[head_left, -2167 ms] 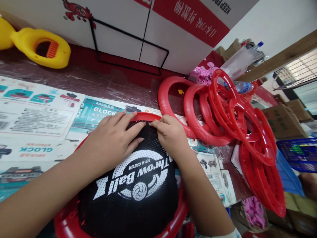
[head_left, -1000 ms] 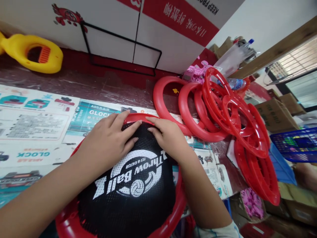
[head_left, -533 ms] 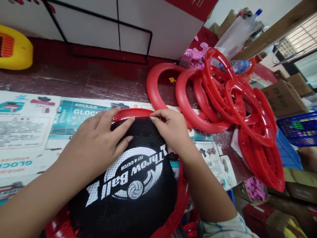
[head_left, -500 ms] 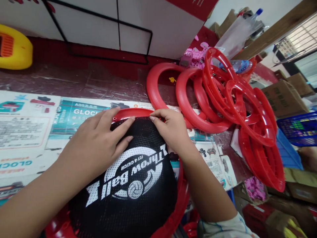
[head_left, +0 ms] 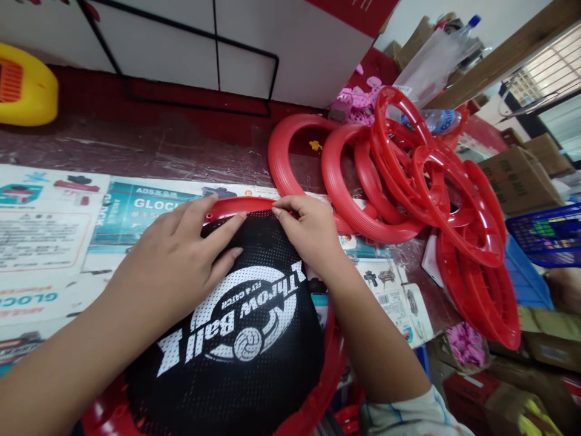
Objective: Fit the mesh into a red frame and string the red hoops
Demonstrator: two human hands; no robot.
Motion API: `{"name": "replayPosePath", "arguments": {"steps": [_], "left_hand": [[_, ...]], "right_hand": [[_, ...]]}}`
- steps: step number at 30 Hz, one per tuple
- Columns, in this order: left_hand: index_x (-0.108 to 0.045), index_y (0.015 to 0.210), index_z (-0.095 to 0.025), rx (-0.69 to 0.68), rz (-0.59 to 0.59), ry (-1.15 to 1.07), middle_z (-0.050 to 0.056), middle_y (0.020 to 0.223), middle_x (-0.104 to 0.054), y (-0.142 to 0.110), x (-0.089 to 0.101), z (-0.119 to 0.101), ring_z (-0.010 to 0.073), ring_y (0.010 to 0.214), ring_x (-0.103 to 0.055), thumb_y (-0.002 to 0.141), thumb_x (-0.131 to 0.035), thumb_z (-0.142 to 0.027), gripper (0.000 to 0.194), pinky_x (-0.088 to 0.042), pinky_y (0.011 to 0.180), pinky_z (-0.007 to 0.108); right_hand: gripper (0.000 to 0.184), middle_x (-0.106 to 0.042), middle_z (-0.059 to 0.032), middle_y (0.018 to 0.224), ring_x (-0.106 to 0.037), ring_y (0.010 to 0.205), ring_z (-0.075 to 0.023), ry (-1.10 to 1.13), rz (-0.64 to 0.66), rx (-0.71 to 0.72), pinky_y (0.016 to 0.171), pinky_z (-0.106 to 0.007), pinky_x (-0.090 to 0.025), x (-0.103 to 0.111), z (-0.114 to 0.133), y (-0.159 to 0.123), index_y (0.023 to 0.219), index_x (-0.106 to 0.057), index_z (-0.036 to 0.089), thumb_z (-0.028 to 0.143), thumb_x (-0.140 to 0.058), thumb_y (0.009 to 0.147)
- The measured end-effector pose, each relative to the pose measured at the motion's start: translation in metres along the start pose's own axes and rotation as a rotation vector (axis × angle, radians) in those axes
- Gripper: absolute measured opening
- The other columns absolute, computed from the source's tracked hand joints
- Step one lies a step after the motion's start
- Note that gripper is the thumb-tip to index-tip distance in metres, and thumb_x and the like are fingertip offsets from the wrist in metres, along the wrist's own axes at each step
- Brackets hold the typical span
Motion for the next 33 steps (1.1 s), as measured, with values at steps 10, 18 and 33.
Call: {"name": "replayPosePath", "arguments": {"steps": [10,18,33], "left_hand": [[-0.05,0.132,-0.01,-0.007,0.0,0.036,0.027,0.135,-0.035,0.0,-0.002,0.001,0.0473,0.114,-0.048,0.092,-0.041,-0.035,0.048,-0.042,0.095,0.056],[-0.049,0.133,-0.011,0.01,0.043,0.018,0.027,0.135,-0.034,0.0,-0.004,0.002,0.0475,0.117,-0.046,0.093,-0.038,-0.036,0.049,-0.041,0.096,0.056],[-0.042,0.139,-0.014,0.213,0.121,0.14,0.033,0.13,-0.039,-0.019,0.006,0.019,0.0503,0.101,-0.054,0.094,-0.033,-0.032,0.05,-0.048,0.069,0.057]], "right_hand": [[0.016,-0.071,-0.003,0.084,-0.062,0.078,-0.0134,-0.078,0.027,0.02,0.076,-0.026,-0.043,-0.004,0.004,0.002,0.085,-0.069,0.015,0.012,-0.054,0.083],[0.016,-0.069,-0.0028,0.078,-0.059,0.071,-0.0129,-0.097,0.034,-0.025,0.069,-0.025,-0.041,-0.007,0.001,0.004,0.084,-0.069,0.015,0.012,-0.053,0.081],[0.03,-0.063,-0.0057,0.059,-0.049,0.047,-0.012,-0.385,0.372,-0.071,0.049,-0.027,-0.029,0.002,0.027,-0.042,0.064,-0.065,0.015,0.029,-0.056,0.088]]}}
Point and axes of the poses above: each hand's wrist, its own y-axis towards the middle knuckle, its own x-axis out of the back of the hand, z = x × y, the point moved 10 cm from there along y, towards the middle knuckle
